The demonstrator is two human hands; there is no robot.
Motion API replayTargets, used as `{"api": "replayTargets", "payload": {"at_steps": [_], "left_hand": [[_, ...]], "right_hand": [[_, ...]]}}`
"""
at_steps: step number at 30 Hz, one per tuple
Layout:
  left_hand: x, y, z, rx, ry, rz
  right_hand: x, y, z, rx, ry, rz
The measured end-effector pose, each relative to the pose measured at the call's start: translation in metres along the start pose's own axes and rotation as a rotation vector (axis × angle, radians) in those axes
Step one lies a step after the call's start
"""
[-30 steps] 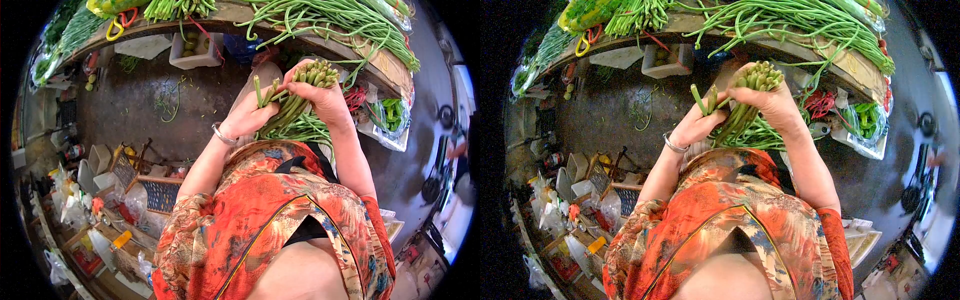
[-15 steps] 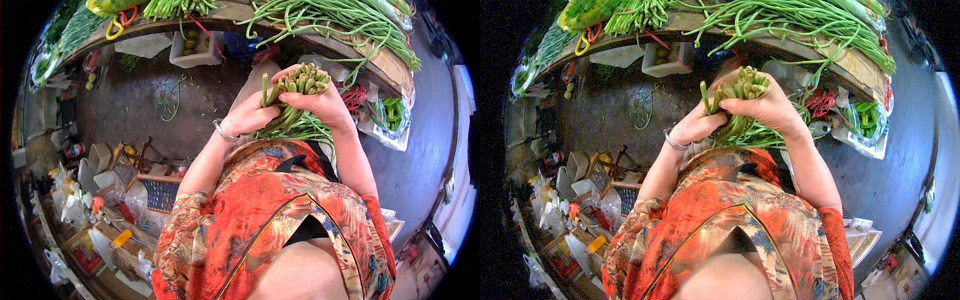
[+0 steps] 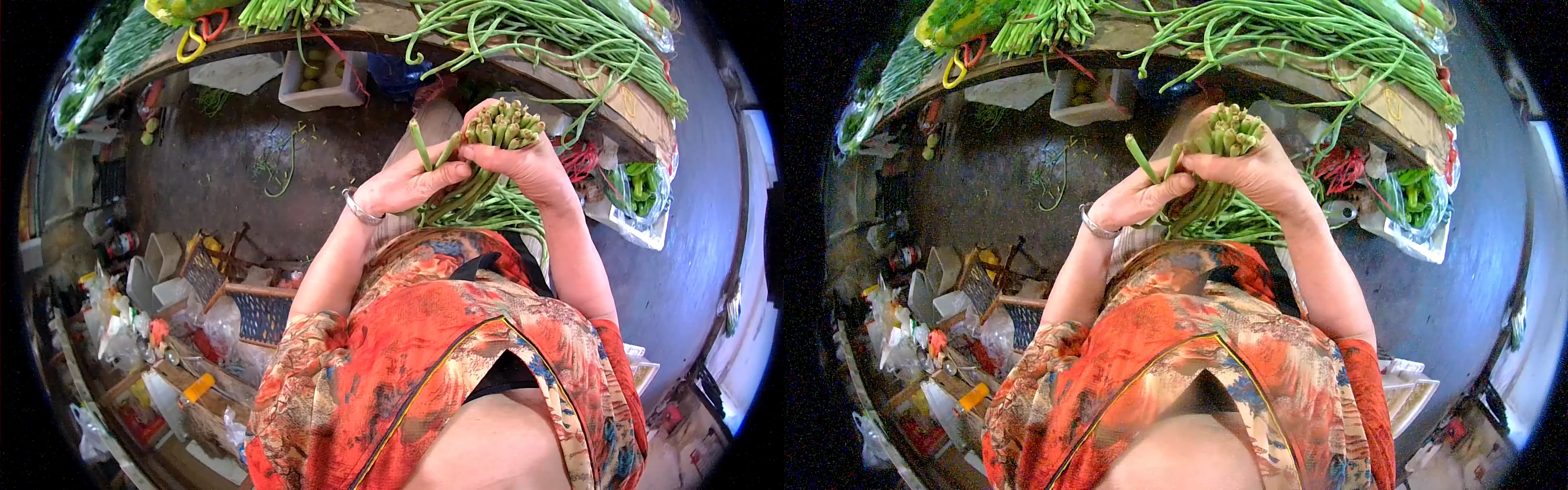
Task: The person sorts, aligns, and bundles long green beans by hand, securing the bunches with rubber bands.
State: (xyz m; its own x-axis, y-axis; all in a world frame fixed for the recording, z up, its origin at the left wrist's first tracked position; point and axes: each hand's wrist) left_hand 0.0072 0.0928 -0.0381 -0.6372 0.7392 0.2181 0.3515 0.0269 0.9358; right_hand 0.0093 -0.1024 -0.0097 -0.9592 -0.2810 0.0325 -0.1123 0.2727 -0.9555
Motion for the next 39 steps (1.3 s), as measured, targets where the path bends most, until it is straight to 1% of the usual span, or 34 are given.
{"api": "replayTargets", "payload": {"at_steps": [2,3,5,6,8,11,14,17,21,23,24,26,27,29,30,31,32,33,34,36,38,39], "left_hand": [[0.000,0.000,0.005,-0.095,-0.023,0.007],[-0.001,0.000,0.006,-0.094,-0.023,0.008],[-0.003,0.003,0.006,-0.227,-0.048,0.098],[-0.004,0.002,0.006,-0.227,-0.048,0.099],[-0.006,-0.001,0.004,-0.322,-0.037,-0.033],[-0.008,-0.003,0.003,-0.375,-0.008,-0.080],[-0.005,0.003,-0.001,-0.303,0.010,-0.029],[-0.005,0.000,-0.002,-0.308,0.035,-0.050],[-0.004,0.000,-0.002,-0.371,0.102,0.012],[-0.004,-0.001,-0.003,-0.422,0.097,-0.079],[-0.003,-0.003,-0.001,-0.421,0.097,-0.079],[-0.002,-0.008,0.005,-0.584,0.118,-0.009],[-0.003,-0.008,0.005,-0.583,0.116,-0.008],[-0.005,-0.009,0.002,-0.768,0.151,-0.080],[-0.007,-0.009,0.002,-0.769,0.152,-0.079],[-0.010,-0.008,0.001,-0.807,0.098,-0.080],[-0.012,-0.007,0.001,-0.846,0.043,-0.081],[-0.014,-0.005,0.000,-0.774,0.034,-0.092],[-0.015,-0.002,0.002,-0.775,0.034,-0.092],[-0.020,0.004,0.006,-0.681,-0.111,0.026],[-0.023,-0.004,0.008,-0.705,-0.116,0.027],[-0.024,-0.008,0.009,-0.662,-0.134,0.021]], "right_hand": [[0.000,-0.004,-0.001,-0.021,-0.056,-0.050],[-0.001,-0.003,-0.001,0.017,-0.086,-0.026],[-0.002,0.000,0.000,0.039,-0.076,-0.023],[-0.003,0.001,0.001,0.062,-0.066,-0.019],[-0.003,-0.001,-0.001,0.061,-0.067,-0.037],[-0.002,-0.006,-0.006,-0.008,-0.085,-0.056],[-0.004,0.002,-0.004,0.027,-0.067,-0.039],[-0.003,0.008,-0.002,0.064,-0.068,-0.010],[-0.001,0.015,0.001,-0.014,0.034,0.014],[-0.001,0.015,0.002,-0.016,0.080,0.041],[0.000,0.016,0.004,-0.016,0.080,0.041],[0.001,0.020,0.009,-0.067,0.121,0.068],[0.001,0.021,0.011,-0.062,0.104,0.062],[0.003,0.017,0.010,-0.065,0.079,0.028],[0.004,0.013,0.009,-0.066,0.051,-0.006],[0.003,0.011,0.008,0.016,-0.001,-0.013],[0.002,0.007,0.006,0.015,-0.002,-0.012],[0.002,0.002,0.004,0.000,-0.065,0.014],[0.002,0.000,0.002,-0.016,-0.127,0.041],[0.003,-0.001,0.003,-0.019,-0.125,0.038],[0.004,-0.003,0.005,0.040,-0.145,0.026],[0.005,-0.002,0.005,0.040,-0.143,0.026]]}}
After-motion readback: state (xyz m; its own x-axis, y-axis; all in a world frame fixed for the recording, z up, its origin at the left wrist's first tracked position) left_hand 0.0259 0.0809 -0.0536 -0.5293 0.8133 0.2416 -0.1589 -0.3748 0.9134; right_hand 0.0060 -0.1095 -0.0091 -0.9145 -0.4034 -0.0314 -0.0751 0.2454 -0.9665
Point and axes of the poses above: each hand's wrist, its own x-axis away from the middle knuckle, its own z-axis out of the back of the hand, y = z × x, and after that the axes turned 6 degrees about z, right-handed
